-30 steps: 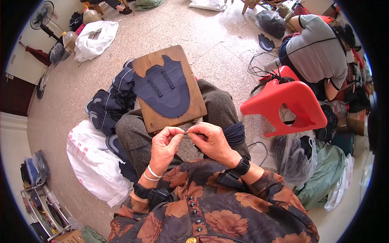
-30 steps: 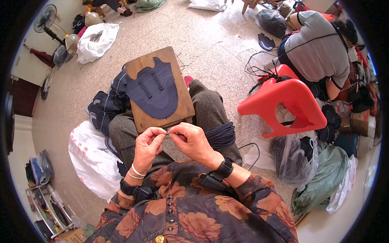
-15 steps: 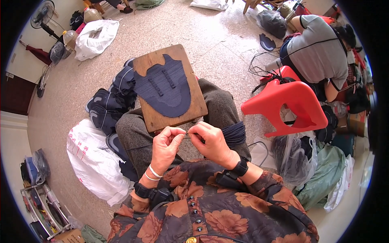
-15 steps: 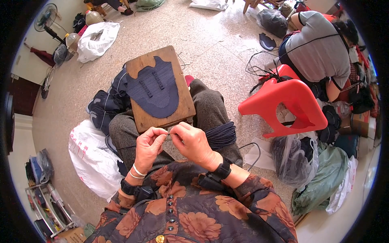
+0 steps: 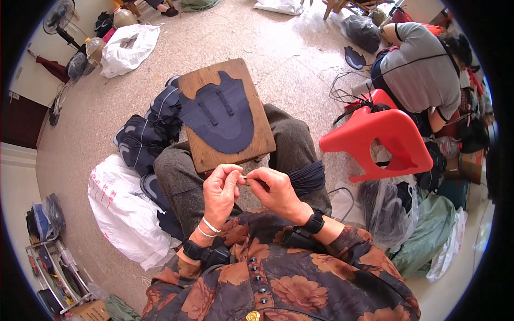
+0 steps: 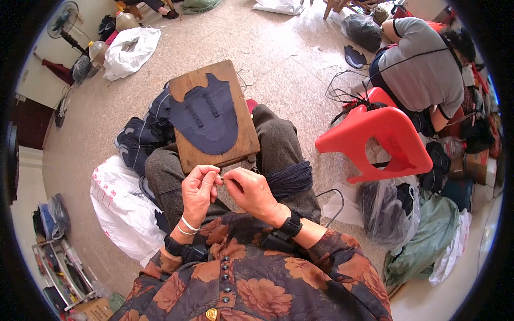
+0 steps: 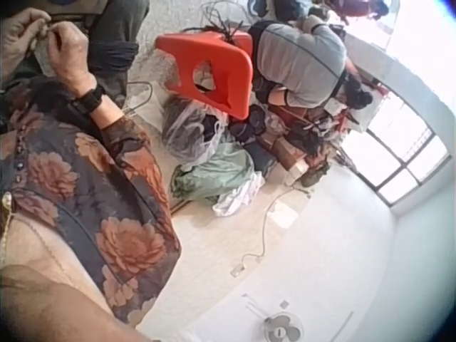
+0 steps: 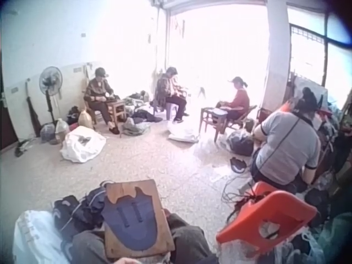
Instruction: Manually threading laces through the eyelets of shoe upper components while using a wooden board for stability.
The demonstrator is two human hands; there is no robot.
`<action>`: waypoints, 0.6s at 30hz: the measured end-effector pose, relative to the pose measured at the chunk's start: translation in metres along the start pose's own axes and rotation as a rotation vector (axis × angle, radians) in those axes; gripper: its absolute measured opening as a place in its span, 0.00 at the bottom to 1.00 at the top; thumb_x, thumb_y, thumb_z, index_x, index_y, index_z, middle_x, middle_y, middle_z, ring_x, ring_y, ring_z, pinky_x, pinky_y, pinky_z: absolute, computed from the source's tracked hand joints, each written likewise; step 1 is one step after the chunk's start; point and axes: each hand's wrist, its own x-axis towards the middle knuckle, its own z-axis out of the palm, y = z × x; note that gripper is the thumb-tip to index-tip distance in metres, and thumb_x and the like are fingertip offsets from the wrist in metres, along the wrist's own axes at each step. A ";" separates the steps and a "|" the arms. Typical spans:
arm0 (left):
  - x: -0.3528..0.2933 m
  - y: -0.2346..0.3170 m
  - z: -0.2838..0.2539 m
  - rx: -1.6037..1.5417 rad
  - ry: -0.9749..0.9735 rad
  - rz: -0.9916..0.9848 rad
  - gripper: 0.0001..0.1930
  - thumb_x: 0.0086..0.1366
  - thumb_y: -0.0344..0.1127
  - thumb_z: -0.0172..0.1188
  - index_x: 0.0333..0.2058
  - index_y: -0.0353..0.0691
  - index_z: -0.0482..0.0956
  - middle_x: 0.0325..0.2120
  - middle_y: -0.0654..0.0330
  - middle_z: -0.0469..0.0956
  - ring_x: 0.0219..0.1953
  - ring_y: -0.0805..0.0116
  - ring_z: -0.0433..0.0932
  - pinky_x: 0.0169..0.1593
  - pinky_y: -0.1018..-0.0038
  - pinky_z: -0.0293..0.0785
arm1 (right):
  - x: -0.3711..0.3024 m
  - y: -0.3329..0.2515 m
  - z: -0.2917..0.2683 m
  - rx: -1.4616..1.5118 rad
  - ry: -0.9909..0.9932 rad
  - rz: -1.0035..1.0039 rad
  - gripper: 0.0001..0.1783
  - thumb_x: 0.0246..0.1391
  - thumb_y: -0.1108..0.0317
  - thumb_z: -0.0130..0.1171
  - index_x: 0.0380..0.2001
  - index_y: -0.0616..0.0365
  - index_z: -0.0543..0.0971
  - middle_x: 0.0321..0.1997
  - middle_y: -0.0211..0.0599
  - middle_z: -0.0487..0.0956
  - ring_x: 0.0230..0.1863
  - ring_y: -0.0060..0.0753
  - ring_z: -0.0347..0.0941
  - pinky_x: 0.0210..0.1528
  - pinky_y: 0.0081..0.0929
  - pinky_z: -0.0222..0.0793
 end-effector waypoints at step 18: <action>0.003 -0.002 0.002 -0.113 -0.006 -0.002 0.07 0.74 0.34 0.56 0.44 0.38 0.78 0.27 0.66 0.80 0.20 0.88 0.68 0.22 0.88 0.65 | -0.003 0.005 0.001 0.394 -0.019 0.360 0.06 0.63 0.71 0.60 0.38 0.64 0.79 0.28 0.25 0.78 0.29 0.12 0.68 0.31 0.18 0.68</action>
